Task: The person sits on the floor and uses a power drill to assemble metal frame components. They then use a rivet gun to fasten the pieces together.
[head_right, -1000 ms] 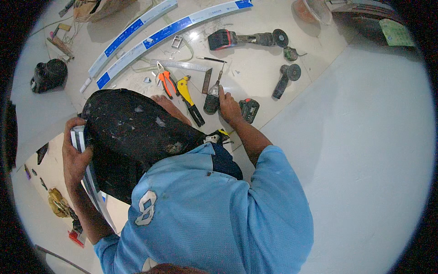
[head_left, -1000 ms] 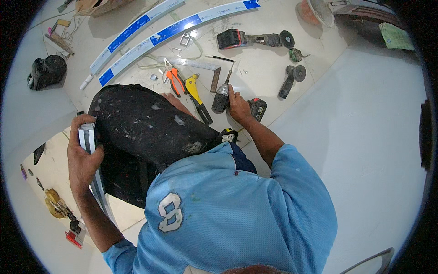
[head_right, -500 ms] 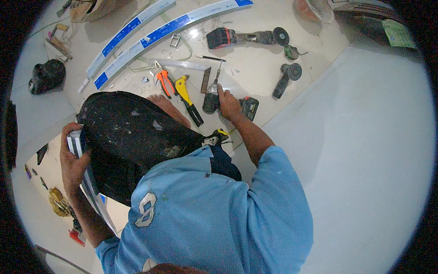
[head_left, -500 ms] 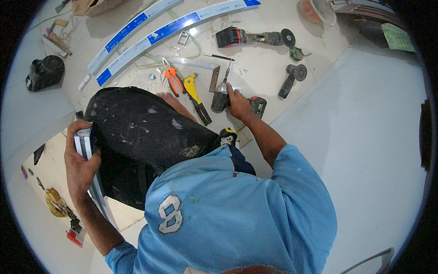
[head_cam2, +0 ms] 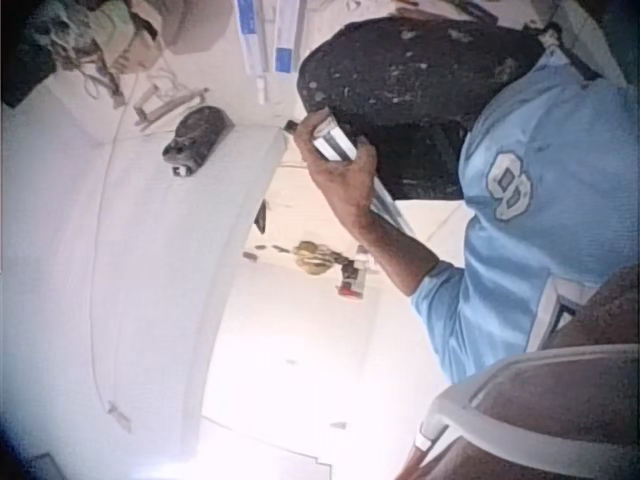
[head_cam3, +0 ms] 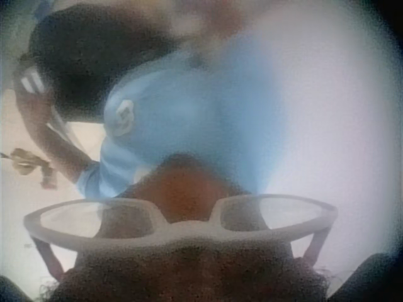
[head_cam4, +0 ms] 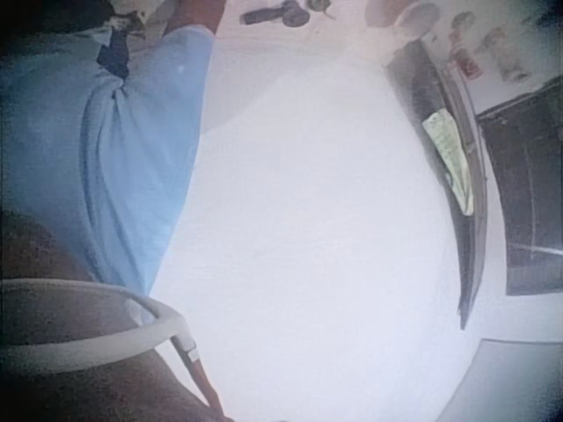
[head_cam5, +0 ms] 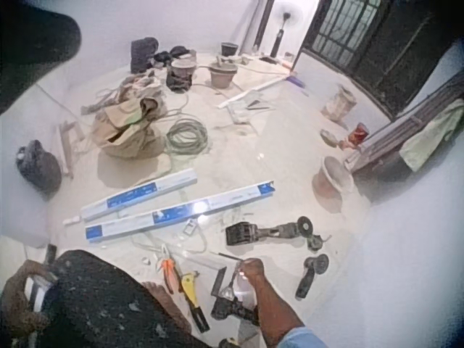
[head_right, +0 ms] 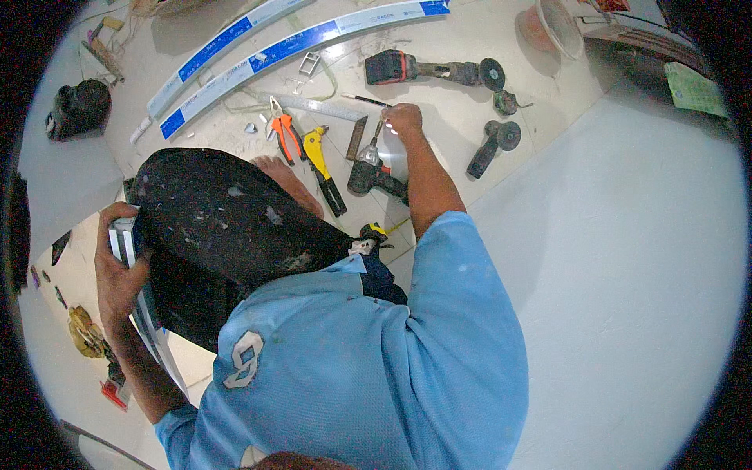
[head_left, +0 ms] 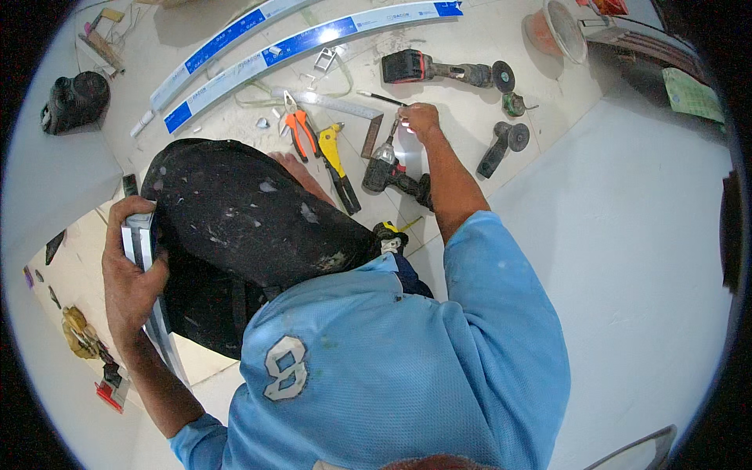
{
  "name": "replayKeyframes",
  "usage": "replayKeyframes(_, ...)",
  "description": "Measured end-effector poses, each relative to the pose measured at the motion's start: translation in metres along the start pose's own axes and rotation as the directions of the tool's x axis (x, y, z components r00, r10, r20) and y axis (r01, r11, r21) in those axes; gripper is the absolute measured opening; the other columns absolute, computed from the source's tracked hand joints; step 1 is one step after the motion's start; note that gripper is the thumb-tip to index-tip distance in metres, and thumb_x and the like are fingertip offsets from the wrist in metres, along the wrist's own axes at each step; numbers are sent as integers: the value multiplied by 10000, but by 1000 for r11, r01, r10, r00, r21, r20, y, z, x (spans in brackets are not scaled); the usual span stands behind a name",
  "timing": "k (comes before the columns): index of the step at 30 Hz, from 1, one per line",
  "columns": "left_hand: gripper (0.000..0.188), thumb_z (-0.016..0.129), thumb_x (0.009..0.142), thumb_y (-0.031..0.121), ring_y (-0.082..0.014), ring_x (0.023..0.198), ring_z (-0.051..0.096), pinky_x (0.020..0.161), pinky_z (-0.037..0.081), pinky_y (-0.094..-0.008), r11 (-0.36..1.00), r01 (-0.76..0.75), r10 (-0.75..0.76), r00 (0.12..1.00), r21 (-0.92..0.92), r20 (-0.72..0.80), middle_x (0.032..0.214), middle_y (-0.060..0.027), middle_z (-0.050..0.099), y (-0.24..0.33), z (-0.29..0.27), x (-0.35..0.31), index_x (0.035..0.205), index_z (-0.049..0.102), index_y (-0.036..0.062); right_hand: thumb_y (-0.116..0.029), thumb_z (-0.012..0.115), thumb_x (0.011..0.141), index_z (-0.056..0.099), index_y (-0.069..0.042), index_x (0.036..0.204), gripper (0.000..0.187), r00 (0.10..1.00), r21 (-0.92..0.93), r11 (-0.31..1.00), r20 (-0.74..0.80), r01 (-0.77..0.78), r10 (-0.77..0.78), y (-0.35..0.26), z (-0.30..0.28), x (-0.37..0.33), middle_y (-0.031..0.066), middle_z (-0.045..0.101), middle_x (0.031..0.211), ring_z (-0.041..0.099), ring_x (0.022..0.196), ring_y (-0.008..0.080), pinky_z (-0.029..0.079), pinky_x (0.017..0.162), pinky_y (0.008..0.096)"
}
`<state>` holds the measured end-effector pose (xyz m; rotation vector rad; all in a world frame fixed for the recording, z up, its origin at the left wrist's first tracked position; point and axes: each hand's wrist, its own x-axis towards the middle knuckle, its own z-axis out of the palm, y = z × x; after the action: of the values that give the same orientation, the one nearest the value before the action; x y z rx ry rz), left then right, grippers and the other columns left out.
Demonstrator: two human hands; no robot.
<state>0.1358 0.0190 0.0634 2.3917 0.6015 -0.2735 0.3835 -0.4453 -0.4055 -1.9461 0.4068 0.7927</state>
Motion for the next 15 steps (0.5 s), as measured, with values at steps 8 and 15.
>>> replayKeyframes(8,697,619,684,-44,-160,872,595,781,482,-329,998,14,-13,1000,-58,15,1097,-59,663,-2,0,1,1325,648,228,-170,720,1043,738,-33,998,146,981,397,905,-56,-149,186,-30,-20,-32,76,753,900,730,762,184,610,651,355)
replayKeyframes(15,691,614,683,-52,-150,863,575,788,476,-313,994,-11,14,1000,-106,23,1072,-36,641,8,1,3,1321,646,211,-174,724,1052,707,-2,1122,186,989,643,766,115,-3,-93,-138,-19,-141,111,757,1003,754,840,215,633,758,373)
